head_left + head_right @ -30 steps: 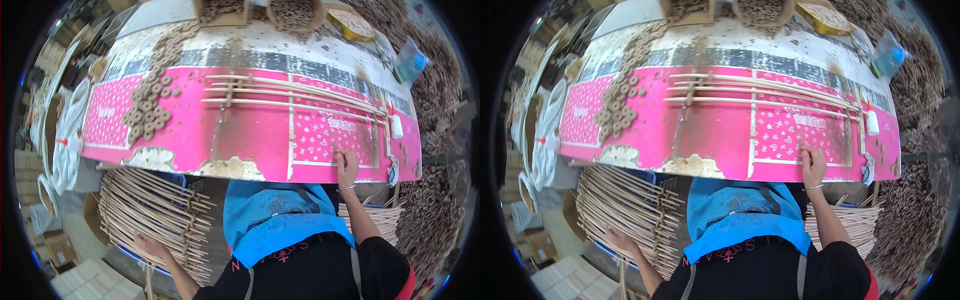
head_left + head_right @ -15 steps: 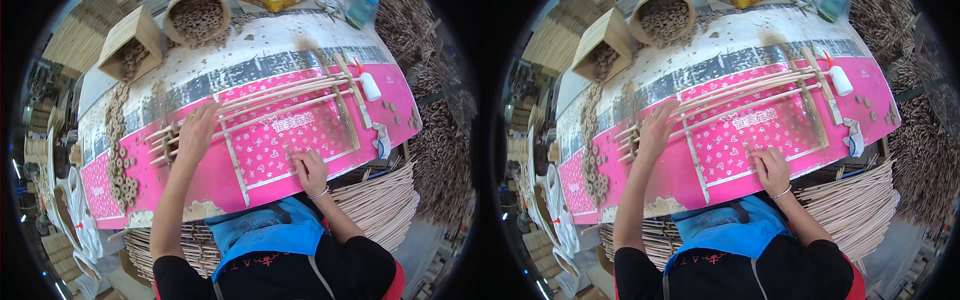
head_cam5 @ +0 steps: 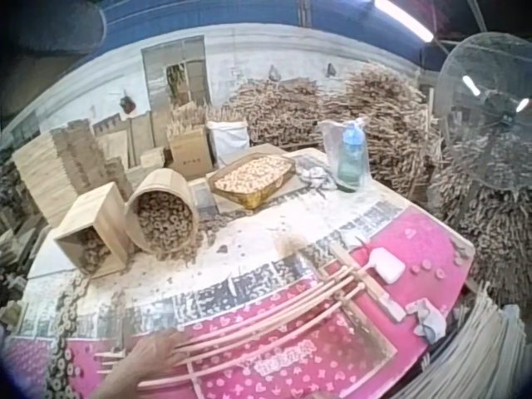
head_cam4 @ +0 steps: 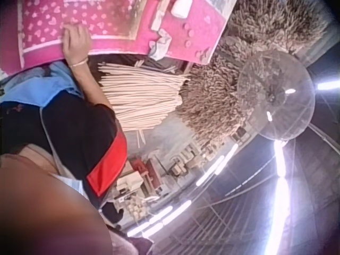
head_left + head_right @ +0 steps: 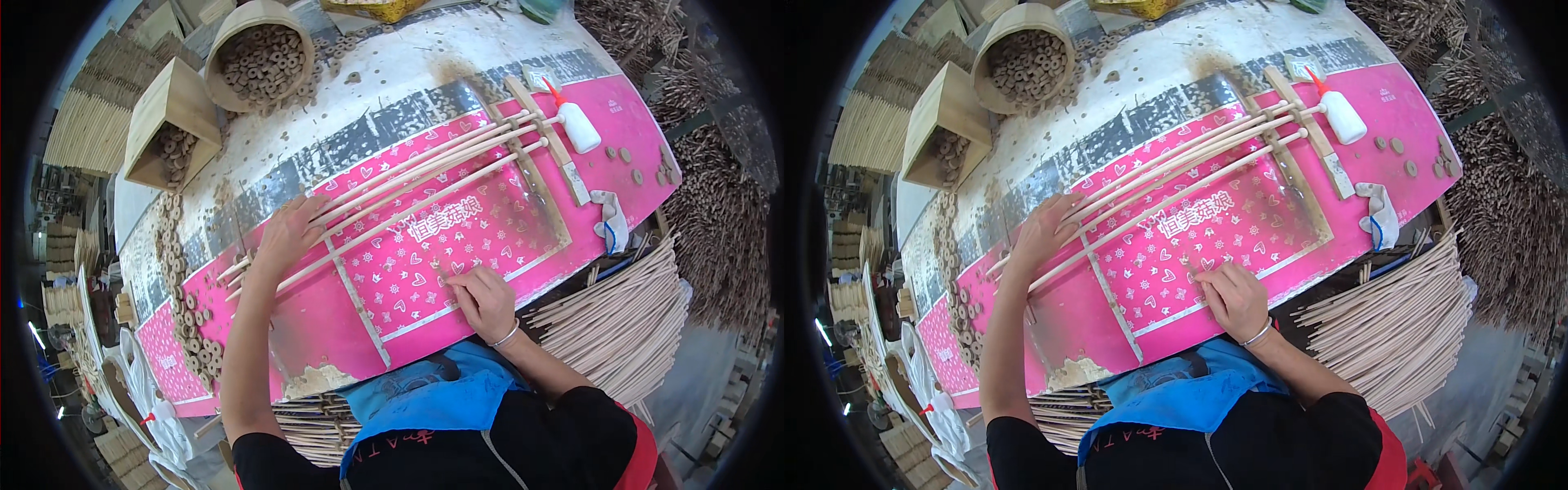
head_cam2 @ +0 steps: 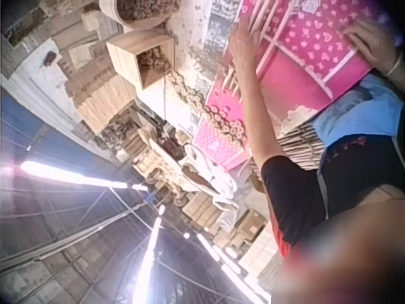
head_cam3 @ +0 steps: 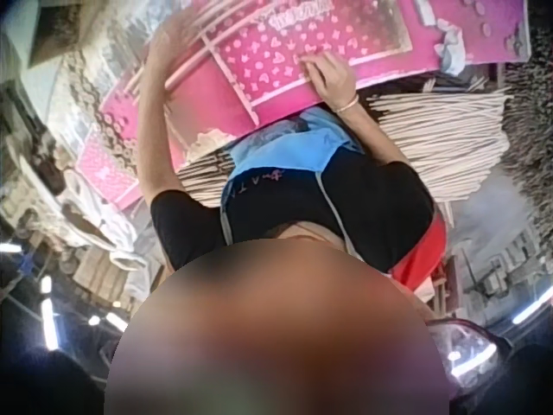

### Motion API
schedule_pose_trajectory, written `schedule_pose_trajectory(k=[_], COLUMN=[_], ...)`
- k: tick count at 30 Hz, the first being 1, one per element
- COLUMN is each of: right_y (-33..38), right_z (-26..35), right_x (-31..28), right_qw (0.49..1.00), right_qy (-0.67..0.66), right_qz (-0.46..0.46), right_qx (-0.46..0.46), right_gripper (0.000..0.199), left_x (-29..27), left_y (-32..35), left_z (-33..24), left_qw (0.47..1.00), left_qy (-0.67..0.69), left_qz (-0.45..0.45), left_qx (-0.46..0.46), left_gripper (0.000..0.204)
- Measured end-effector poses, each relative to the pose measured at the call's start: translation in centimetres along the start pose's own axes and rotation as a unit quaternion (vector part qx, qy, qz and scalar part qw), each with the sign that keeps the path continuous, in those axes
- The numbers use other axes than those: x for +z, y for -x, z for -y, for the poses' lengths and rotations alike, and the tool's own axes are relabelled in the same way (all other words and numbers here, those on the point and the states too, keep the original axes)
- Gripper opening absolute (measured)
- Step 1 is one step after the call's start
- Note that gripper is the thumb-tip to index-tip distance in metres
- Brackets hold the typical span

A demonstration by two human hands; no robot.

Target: Assembling small wooden rings onto long wooden poles at a workbench.

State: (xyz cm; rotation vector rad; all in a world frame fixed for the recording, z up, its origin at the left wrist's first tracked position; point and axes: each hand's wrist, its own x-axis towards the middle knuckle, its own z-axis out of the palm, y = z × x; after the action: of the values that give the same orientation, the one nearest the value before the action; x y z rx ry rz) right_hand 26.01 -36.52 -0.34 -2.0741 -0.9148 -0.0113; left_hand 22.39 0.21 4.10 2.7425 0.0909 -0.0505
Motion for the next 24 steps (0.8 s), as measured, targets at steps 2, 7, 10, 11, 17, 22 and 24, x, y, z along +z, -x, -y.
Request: schedule_pose_trajectory(k=[2, 7, 10, 11, 17, 22, 24], right_y=[-1.1, -8.3, -11.1, -11.4, -11.7, -13.6, -14.1], right_z=[0.1, -0.9, -1.7, -2.1, -2.4, -2.1, -1.6], right_x=[-0.3, 0.2, 1.9, 2.3, 3.3, 4.4, 5.9], right_qw=[1.0, 0.993, 0.976, 0.975, 0.971, 0.967, 0.948], right_qy=[-0.028, 0.031, 0.074, 0.093, 0.146, 0.148, 0.217], right_qz=[-0.003, 0.031, 0.04, 0.052, 0.064, 0.099, 0.108], right_qx=[0.011, -0.113, -0.2, -0.193, -0.179, -0.182, -0.205], right_gripper=[0.013, 0.032, 0.042, 0.043, 0.053, 0.048, 0.043], left_x=[-0.2, -0.1, 0.7, 0.9, -1.1, -4.1, -6.1], left_y=[-0.3, 0.2, -0.1, -0.3, -0.2, 1.8, 4.8], left_z=[0.3, 1.9, 2.6, 2.6, 0.6, -1.0, -1.6], left_qw=[0.999, 0.993, 0.988, 0.989, 0.991, 0.996, 0.997], left_qy=[0.019, 0.104, 0.129, 0.129, 0.114, 0.08, 0.026], left_qz=[0.041, 0.063, 0.08, 0.078, 0.065, 0.009, -0.064], left_qx=[0.007, -0.016, 0.007, 0.01, -0.012, -0.043, -0.019], left_gripper=[0.045, 0.047, 0.048, 0.048, 0.045, 0.043, 0.041])
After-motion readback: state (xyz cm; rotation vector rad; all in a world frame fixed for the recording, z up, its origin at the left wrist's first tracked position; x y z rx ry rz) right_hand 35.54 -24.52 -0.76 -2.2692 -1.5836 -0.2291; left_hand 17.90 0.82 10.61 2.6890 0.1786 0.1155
